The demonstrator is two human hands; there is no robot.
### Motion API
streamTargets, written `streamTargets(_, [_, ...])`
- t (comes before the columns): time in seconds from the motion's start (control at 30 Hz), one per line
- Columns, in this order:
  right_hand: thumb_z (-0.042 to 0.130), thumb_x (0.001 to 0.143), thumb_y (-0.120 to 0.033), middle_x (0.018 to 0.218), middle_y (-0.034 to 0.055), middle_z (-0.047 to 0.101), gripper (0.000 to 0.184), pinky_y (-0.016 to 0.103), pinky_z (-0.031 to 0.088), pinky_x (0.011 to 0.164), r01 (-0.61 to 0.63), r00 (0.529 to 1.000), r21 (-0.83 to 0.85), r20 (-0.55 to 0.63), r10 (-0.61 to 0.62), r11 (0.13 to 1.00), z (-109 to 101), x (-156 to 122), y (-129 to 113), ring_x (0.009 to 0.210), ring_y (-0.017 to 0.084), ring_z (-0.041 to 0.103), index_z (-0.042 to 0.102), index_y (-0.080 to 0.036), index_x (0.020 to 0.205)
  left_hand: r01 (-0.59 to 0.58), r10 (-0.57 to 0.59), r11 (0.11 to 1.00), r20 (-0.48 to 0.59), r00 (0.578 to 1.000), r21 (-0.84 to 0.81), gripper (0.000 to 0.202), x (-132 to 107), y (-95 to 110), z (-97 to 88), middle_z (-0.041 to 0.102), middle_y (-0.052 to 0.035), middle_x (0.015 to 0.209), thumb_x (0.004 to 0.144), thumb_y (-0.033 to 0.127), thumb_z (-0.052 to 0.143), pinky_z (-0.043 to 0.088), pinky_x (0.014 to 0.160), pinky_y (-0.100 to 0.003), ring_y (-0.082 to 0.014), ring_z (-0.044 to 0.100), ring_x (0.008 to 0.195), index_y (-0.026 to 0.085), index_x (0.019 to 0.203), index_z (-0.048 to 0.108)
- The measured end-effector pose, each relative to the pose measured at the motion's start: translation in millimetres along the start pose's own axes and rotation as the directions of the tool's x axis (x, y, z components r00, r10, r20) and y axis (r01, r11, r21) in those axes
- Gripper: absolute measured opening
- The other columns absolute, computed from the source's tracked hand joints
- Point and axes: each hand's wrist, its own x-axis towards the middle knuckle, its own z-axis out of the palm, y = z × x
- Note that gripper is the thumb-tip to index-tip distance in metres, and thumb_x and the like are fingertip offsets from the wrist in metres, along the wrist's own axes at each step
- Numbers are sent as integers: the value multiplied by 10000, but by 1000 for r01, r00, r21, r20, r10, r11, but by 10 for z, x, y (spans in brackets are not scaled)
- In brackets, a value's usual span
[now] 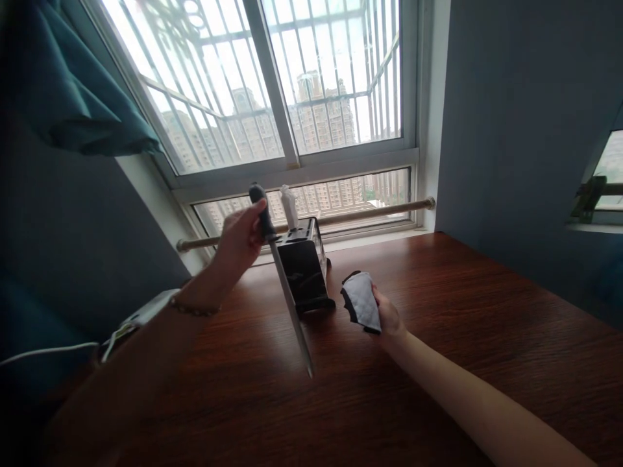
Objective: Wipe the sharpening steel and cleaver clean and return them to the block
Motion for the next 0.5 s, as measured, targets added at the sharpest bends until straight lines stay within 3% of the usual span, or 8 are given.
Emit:
streamTargets(0.1, [309,969,-366,897,114,653,390,300,523,669,-132,988,-13,79,132,991,30,-99,129,725,185,645,571,-81,1022,263,-249,951,103,963,-162,451,-423,-370,-20,272,88,405,720,443,639,223,328,-192,-25,247,324,188,506,335])
streamTargets(0.2, [292,962,-430,916,137,645,480,317,518,701,-288,930,-97,208,303,953,40,-185,260,758,205,643,575,-54,1055,493,-465,814,165,870,-306,452,-742,-716,5,310,85,409,672,420,693,242,335,-166,-21,284,342,177,508,350])
streamTargets(0.33, [384,930,-371,905,158,636,425,246,499,562,-346,841,-302,319,436,888,-3,-200,350,688,183,634,590,-21,1056,545,-521,768,166,837,-337,443,-979,-1012,32,344,82,422,664,419,705,288,347,-168,-32,325,359,175,526,361])
streamTargets(0.43, [547,853,-403,976,158,626,423,243,517,634,-361,817,-336,336,469,870,-62,-171,377,785,195,641,600,-35,1055,545,-529,761,151,835,-353,391,-1058,-1117,5,379,83,451,690,403,694,355,388,-178,-41,362,384,172,575,400])
streamTargets(0.5, [660,769,-414,1026,181,608,482,248,520,681,-277,814,-386,393,428,880,-112,-150,392,803,194,638,599,-28,1052,565,-546,747,164,822,-350,358,-1082,-1160,-38,399,81,469,709,385,683,388,422,-179,-43,383,403,168,599,420])
